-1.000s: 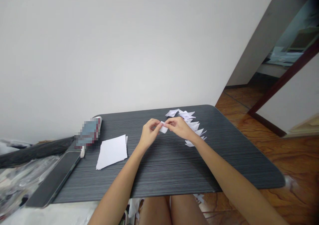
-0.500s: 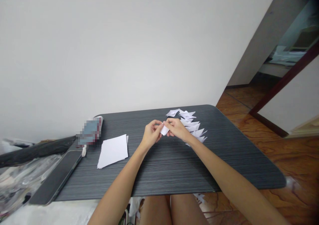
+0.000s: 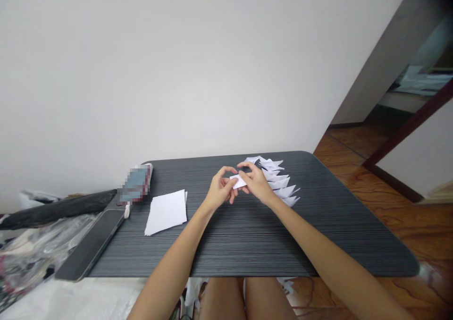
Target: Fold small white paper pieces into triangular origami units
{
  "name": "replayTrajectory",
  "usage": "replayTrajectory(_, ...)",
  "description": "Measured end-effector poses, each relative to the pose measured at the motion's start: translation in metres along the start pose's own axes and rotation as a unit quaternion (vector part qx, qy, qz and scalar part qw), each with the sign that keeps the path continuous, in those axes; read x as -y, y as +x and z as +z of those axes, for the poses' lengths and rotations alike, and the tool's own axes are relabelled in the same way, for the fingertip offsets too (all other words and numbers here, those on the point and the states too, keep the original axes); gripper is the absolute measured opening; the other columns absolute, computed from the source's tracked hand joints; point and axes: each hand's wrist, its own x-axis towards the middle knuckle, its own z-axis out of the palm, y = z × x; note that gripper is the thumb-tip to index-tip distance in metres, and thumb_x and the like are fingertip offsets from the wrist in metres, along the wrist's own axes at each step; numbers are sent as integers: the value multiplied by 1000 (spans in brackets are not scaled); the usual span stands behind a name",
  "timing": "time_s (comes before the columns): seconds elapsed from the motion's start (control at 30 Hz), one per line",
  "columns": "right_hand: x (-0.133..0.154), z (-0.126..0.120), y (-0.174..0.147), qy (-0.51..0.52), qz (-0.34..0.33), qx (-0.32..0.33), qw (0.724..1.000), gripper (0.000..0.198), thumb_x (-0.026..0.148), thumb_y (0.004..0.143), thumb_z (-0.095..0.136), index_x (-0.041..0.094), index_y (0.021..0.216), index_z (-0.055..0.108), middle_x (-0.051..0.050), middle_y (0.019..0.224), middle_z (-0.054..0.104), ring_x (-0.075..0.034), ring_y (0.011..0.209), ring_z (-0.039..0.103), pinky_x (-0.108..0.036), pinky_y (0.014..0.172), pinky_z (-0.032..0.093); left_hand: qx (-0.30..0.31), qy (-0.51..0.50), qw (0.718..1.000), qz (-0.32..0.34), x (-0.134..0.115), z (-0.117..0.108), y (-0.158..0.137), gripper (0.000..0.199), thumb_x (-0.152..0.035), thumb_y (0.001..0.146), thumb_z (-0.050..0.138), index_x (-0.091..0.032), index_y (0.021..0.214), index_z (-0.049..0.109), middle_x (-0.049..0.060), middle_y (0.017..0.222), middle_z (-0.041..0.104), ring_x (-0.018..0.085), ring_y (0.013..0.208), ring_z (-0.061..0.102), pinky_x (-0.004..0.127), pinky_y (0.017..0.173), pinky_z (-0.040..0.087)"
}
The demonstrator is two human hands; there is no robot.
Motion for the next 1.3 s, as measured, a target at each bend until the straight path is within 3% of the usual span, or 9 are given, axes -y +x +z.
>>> replayTrajectory(0.07,3,0,0,37,-5,28,999,29,34,75,48,19,99,45,10,37,44,-7,28,38,-16,30,25,-8,8,1000,2,-1,-2,0,31,-35,75,53,-15,96,43,-4,45,56,8,27,49,12,25,26)
replayTrajectory(0.33,3,0,1,139,24,58,988,19,28,69,58,13,80,58,0,54,60,-10,43,54,-20,40,38,-110,14,994,16,-5,-9,3,28,-36,72,57,-9,77,56,0,43,57,12,33,53,16,26,30)
replayTrajectory(0.53,6,0,2,157,22,33,987,17,25,66,61,11,77,63,-2,56,63,-11,49,58,-21,43,37,-90,21,995,41,-8,-9,2,25,-32,71,58,-9,81,58,0,47,56,9,37,51,17,33,34)
replayTrajectory(0.7,8,-1,2,174,29,47,983,19,26,66,61,11,78,62,-3,61,64,-13,52,60,-21,44,36,-108,27,993,49,-6,-9,3,21,-29,72,56,-10,80,58,-3,44,50,5,33,42,15,33,26)
replayTrajectory(0.83,0,1,1,54,23,53,997,17,27,69,56,14,80,55,2,48,58,-10,39,51,-20,39,33,-51,124,991,21,0,-24,5,17,-26,73,53,-12,83,56,-4,52,51,4,36,42,16,37,30)
replayTrajectory(0.93,-8,4,-1,-94,27,54,994,9,23,71,51,17,77,50,6,42,51,-8,33,44,-18,38,31,5,255,967,-11,8,-36,5,14,-23,74,50,-14,84,55,-3,54,52,6,40,45,17,41,33)
replayTrajectory(1.03,-14,7,-5,-214,21,68,974,3,19,72,48,18,75,49,6,45,52,-8,36,45,-19,43,33,35,402,915,10,14,-40,3,12,-20,74,49,-16,83,56,-3,56,53,9,49,48,20,51,37)
replayTrajectory(1.13,-18,9,-6,-326,-1,64,943,5,17,73,48,19,76,51,4,49,53,-10,45,49,-19,49,33,53,504,861,37,18,-37,1,15,-18,76,46,-18,85,58,0,64,53,12,60,49,24,60,39)
replayTrajectory(1.3,-21,12,-8,-469,6,45,882,12,22,77,48,20,84,57,-2,65,60,-15,62,55,-22,56,31,29,603,794,76,18,-34,0,19,-22,74,50,-20,89,62,7,97,49,20,90,46,35,82,37)
